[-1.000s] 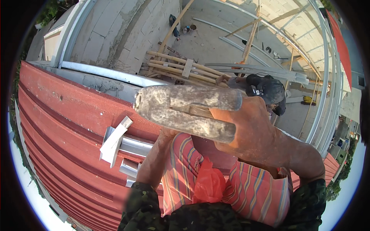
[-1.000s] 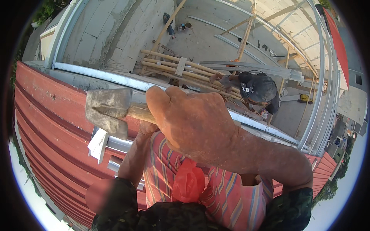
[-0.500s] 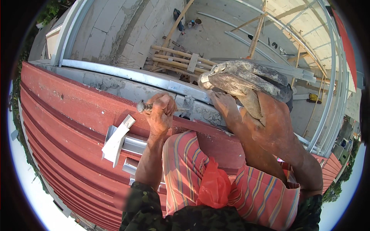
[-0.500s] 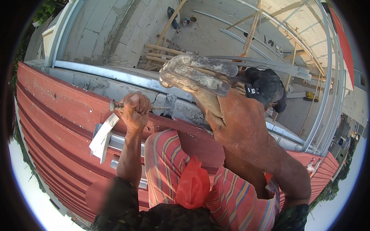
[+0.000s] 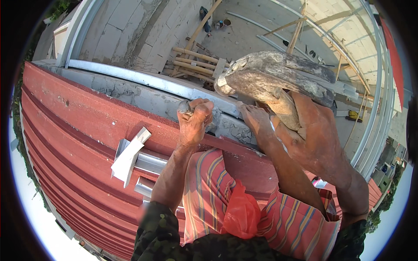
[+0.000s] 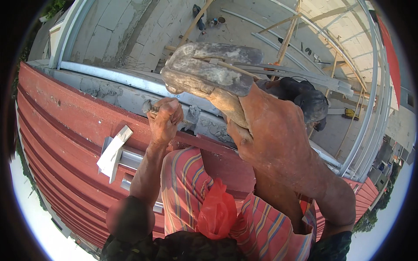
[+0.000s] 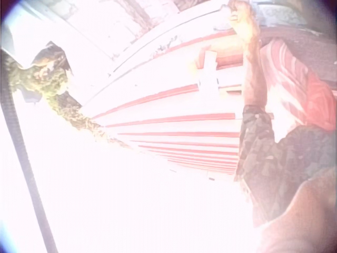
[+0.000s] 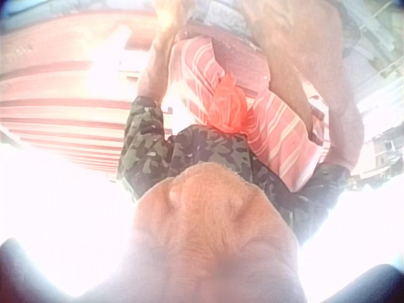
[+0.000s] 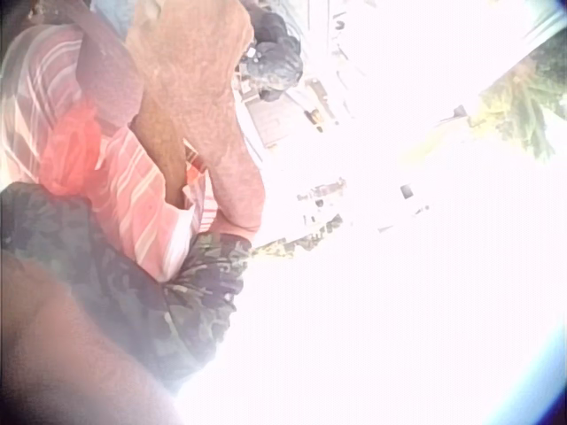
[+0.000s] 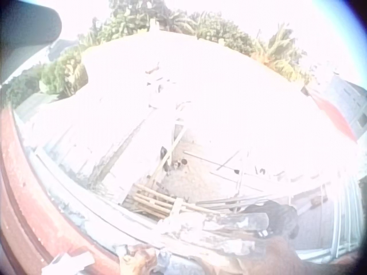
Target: The person hammers a metal flashing strip onto the edge of a red corrugated roof, holding a rebar tool against the metal to shape it and then hammering the rebar to secure the piece.
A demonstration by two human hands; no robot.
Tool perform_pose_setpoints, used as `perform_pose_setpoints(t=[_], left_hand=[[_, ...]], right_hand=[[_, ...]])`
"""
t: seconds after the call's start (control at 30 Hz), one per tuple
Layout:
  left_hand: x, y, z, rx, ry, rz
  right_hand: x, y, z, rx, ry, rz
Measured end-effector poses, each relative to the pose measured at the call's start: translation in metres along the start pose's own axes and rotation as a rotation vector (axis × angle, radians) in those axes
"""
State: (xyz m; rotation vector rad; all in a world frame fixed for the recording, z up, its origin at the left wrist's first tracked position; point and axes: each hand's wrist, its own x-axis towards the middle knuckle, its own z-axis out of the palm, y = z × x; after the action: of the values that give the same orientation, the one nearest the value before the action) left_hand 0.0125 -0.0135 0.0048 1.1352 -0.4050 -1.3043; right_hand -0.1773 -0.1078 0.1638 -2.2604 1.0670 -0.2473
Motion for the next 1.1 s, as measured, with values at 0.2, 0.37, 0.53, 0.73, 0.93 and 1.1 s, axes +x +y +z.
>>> perform_pose_setpoints(t=[0.2, 0.37, 0.53, 0.73, 0.93, 1.1], left_hand=[[0.001, -0.009, 0.005, 0.268, -0.045, 0.083], [-0.003, -0.015, 0.006, 0.136, -0.05, -0.039], [-0.008, -0.003, 0.012, 0.406, -0.118, 0.081], [-0.002, -0.01, -0.003, 0.033, -0.134, -0.078], [0.015, 0.033, -0.034, -0.058, -0.059, 0.124], [-0.001, 0.018, -0.032, 0.065, -0.033, -0.022]], right_hand=[[0.027, -0.018, 0.011, -0.062, -0.04, -0.117], [0.031, -0.032, 0.006, -0.153, -0.163, -0.134], [0.015, -0.031, 0.004, -0.087, 0.022, -0.174], [0.002, -0.013, 0.001, -0.154, -0.017, -0.098], [-0.011, 0.008, -0.006, 0.138, 0.044, 0.233], [-0.017, 0.036, 0.017, 0.108, -0.045, 0.185]])
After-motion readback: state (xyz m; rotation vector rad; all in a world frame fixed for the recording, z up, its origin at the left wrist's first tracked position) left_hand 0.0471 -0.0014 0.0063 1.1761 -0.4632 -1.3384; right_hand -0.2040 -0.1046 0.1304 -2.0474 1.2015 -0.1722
